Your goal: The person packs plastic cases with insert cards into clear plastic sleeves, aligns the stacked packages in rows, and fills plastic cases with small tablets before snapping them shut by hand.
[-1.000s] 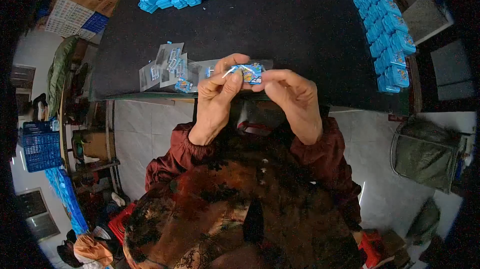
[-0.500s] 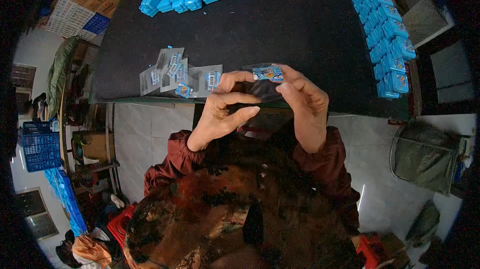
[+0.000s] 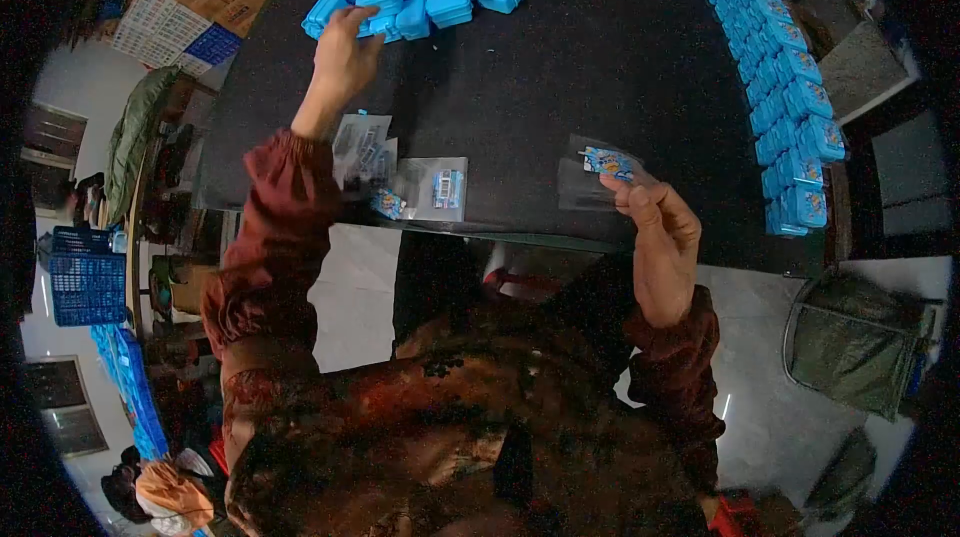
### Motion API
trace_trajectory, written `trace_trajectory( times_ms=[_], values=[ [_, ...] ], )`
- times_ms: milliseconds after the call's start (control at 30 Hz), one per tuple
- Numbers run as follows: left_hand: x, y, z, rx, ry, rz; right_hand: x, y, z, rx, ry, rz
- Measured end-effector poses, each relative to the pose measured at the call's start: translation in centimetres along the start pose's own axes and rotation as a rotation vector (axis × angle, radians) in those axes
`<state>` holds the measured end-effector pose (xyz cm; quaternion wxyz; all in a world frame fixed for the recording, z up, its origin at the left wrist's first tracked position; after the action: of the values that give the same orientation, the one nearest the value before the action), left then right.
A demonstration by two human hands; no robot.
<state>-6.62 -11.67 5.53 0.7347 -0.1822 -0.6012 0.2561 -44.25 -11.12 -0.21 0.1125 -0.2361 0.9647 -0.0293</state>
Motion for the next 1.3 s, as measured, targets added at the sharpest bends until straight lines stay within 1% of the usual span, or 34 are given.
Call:
trace_trajectory(
  times_ms=[33, 67, 133, 167, 200, 233, 267, 333, 367, 433, 500, 567, 633, 700, 767, 800, 833, 900, 967, 1033, 1067, 1133, 1267, 1300],
  values=[
    [-0.9, -1.7, -1.8, -0.05, -0.174, 0.07, 0.0, 0.0, 0.0, -0.021, 0.023, 0.013],
    [-1.4, -2.9, -2.7, -0.054, -0.171, 0.075, 0.1, 0.0, -0.2, -0.015, 0.026, 0.016],
    [-3.4, -4.8, -5.1, 0.126, -0.341, -0.124, 0.3, 0.2, -0.3, -0.039, 0.071, 0.033],
    [-4.1, -5.6, -6.4, 0.124, -0.335, -0.122, 0.5, 0.2, -0.5, -0.036, 0.076, 0.037],
    [-5.6, -6.2, -7.9, 0.056, -0.225, -0.165, 0.6, 0.2, -0.8, -0.003, 0.086, 0.042],
    [-6.0, -6.4, -7.5, -0.013, -0.115, -0.211, 0.8, 0.3, -1.0, 0.027, 0.094, 0.047],
    [-6.1, -6.7, -7.5, -0.017, -0.113, -0.212, 1.1, 0.3, -0.9, 0.028, 0.095, 0.052],
    [-4.7, -6.4, -6.4, 0.111, -0.219, -0.334, 1.5, 0.3, -0.7, 0.025, 0.041, 0.019],
    [-4.3, -6.1, -5.9, 0.111, -0.221, -0.335, 1.5, 0.3, -0.6, 0.024, 0.04, 0.018],
    [-3.2, -5.7, -4.2, 0.047, -0.19, -0.267, 1.3, 0.1, -0.6, 0.059, 0.022, 0.005],
    [-1.4, -4.4, -0.9, -0.056, 0.068, -0.119, 1.1, 0.0, -0.6, 0.042, 0.018, 0.004],
    [0.8, -1.7, 4.8, -0.107, 0.539, -0.188, 0.7, -0.1, -0.5, 0.026, 0.012, 0.002],
    [2.8, 2.3, 10.3, 0.12, 0.866, -0.38, -0.1, -0.3, -0.3, 0.015, -0.029, -0.02],
    [3.1, 5.8, 13.4, 0.123, 1.112, -0.35, -1.2, -0.6, -0.4, 0.021, -0.045, -0.06],
    [2.7, 8.2, 14.9, 0.2, 1.22, -0.32, -2.2, -0.6, -0.4, 0.024, -0.055, -0.095],
    [2.2, 9.1, 15.1, 0.304, 1.264, -0.351, -2.7, -0.6, -0.6, 0.046, -0.099, -0.105],
    [1.4, 9.8, 15.2, 0.306, 1.268, -0.351, -3.0, -0.5, -0.7, 0.067, -0.139, -0.114],
    [0.4, 10.6, 15.3, 0.264, 1.315, -0.258, -2.6, -0.5, -0.7, 0.059, -0.145, -0.115],
    [0.1, 11.1, 15.8, 0.258, 1.31, -0.271, -2.3, -0.5, -0.5, 0.051, -0.156, -0.117],
    [0.2, 11.3, 16.4, 0.168, 1.284, -0.252, -1.9, -0.4, 0.1, 0.0, -0.184, -0.107],
    [0.1, 11.3, 16.4, 0.169, 1.285, -0.256, -1.9, -0.4, 0.1, -0.002, -0.185, -0.104],
    [0.5, 11.1, 16.6, 0.056, 1.121, -0.233, -2.0, -0.3, 0.0, -0.001, -0.17, -0.1],
    [0.7, 11.2, 16.9, 0.081, 1.06, -0.242, -2.0, -0.3, 0.0, 0.013, -0.157, -0.116],
    [0.8, 11.2, 17.0, 0.058, 1.01, -0.243, -2.2, -0.3, -0.3, 0.044, -0.13, -0.144]
  ],
)
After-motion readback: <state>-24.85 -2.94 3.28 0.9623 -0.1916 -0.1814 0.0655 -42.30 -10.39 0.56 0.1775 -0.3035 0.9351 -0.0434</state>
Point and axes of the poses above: each hand's wrist, its own y-axis away from the middle knuckle, its own x-axis out of the back of the hand, z = x × y, the point moved 6 cm from there along -y, towards the middle knuckle, and after that the axes turned 2 degrees about -z, right-handed, at the moved point
